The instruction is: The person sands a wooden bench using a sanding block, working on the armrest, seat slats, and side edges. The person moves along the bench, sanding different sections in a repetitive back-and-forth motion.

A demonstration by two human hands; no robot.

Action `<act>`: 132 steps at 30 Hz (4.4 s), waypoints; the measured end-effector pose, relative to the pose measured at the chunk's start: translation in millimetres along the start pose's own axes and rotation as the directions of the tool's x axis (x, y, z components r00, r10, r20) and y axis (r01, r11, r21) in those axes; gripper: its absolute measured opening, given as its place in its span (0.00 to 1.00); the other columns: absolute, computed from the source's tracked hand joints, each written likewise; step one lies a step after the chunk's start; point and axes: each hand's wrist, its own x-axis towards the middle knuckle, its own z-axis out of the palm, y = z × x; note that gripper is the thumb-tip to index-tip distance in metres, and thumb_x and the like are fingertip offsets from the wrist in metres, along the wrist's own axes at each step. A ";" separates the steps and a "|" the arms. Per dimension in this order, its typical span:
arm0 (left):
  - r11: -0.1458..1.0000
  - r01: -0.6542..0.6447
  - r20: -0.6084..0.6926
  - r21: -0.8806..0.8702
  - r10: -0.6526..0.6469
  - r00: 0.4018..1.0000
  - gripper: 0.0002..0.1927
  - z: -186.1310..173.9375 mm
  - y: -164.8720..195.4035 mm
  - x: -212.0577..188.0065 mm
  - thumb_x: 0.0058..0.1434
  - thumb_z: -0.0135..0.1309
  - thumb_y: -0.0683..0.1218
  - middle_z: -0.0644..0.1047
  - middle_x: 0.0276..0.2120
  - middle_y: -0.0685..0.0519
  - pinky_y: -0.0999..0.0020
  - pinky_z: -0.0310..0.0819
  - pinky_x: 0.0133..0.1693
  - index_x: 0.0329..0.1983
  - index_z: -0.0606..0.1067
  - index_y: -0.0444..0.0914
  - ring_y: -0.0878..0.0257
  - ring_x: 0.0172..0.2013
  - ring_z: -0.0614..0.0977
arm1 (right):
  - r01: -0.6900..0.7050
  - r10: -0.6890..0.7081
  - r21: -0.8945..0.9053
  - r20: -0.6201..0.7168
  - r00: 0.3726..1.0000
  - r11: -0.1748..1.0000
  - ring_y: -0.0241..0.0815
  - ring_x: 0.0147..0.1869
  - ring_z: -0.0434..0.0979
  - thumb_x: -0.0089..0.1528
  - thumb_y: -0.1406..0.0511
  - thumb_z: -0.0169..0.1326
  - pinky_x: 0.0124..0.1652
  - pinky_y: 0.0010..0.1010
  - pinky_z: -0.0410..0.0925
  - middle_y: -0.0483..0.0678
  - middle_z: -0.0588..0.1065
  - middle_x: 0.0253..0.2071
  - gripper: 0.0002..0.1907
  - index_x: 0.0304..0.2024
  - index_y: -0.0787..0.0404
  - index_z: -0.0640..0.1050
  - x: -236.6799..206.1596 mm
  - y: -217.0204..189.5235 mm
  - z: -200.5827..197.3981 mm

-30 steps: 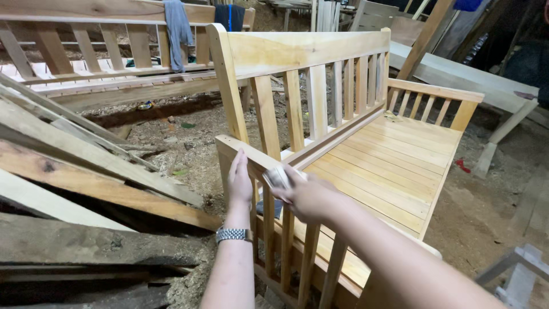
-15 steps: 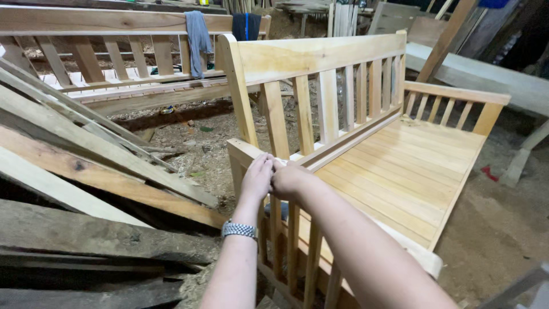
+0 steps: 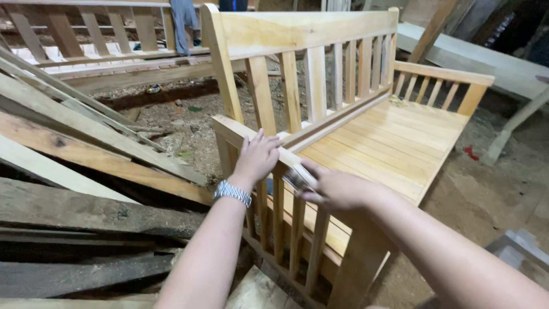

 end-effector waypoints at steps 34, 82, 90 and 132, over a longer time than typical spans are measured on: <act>0.960 -0.176 0.231 0.216 0.125 0.965 0.38 -11.8 6.9 31.7 0.55 0.46 0.78 0.82 0.40 0.48 0.54 0.67 0.56 0.37 0.83 0.41 0.49 0.48 0.78 | -0.275 0.285 -0.082 0.156 0.946 0.958 0.46 0.65 0.67 0.64 0.47 0.43 0.65 0.38 0.62 0.32 0.36 0.82 0.25 0.62 0.27 0.76 -128.7 -32.9 -13.8; 0.957 0.089 0.333 0.274 -0.182 0.925 0.25 5.4 8.2 68.1 0.60 0.45 0.64 0.83 0.42 0.46 0.58 0.77 0.52 0.42 0.86 0.46 0.48 0.45 0.85 | -0.172 0.172 -0.023 -0.014 0.985 0.985 0.56 0.62 0.72 0.65 0.47 0.48 0.67 0.39 0.62 0.45 0.43 0.81 0.20 0.56 0.36 0.80 41.0 -30.2 -4.4; 0.949 0.125 0.346 0.291 -0.226 0.911 0.25 2.3 12.3 67.6 0.60 0.45 0.64 0.83 0.45 0.47 0.56 0.75 0.54 0.46 0.84 0.50 0.47 0.48 0.84 | -0.337 0.339 -0.034 0.141 0.930 0.941 0.47 0.60 0.69 0.64 0.48 0.43 0.63 0.37 0.63 0.30 0.39 0.80 0.25 0.64 0.27 0.75 -100.4 -37.6 -12.5; 0.935 -0.349 0.451 -0.056 0.336 0.827 0.24 47.3 206.2 -7.2 0.65 0.47 0.62 0.84 0.34 0.45 0.56 0.77 0.41 0.42 0.83 0.41 0.49 0.37 0.84 | 0.139 0.972 0.965 -0.231 0.035 0.224 0.60 0.72 0.45 0.75 0.54 0.34 0.66 0.50 0.46 0.65 0.50 0.71 0.28 0.73 0.60 0.64 -154.0 59.6 238.3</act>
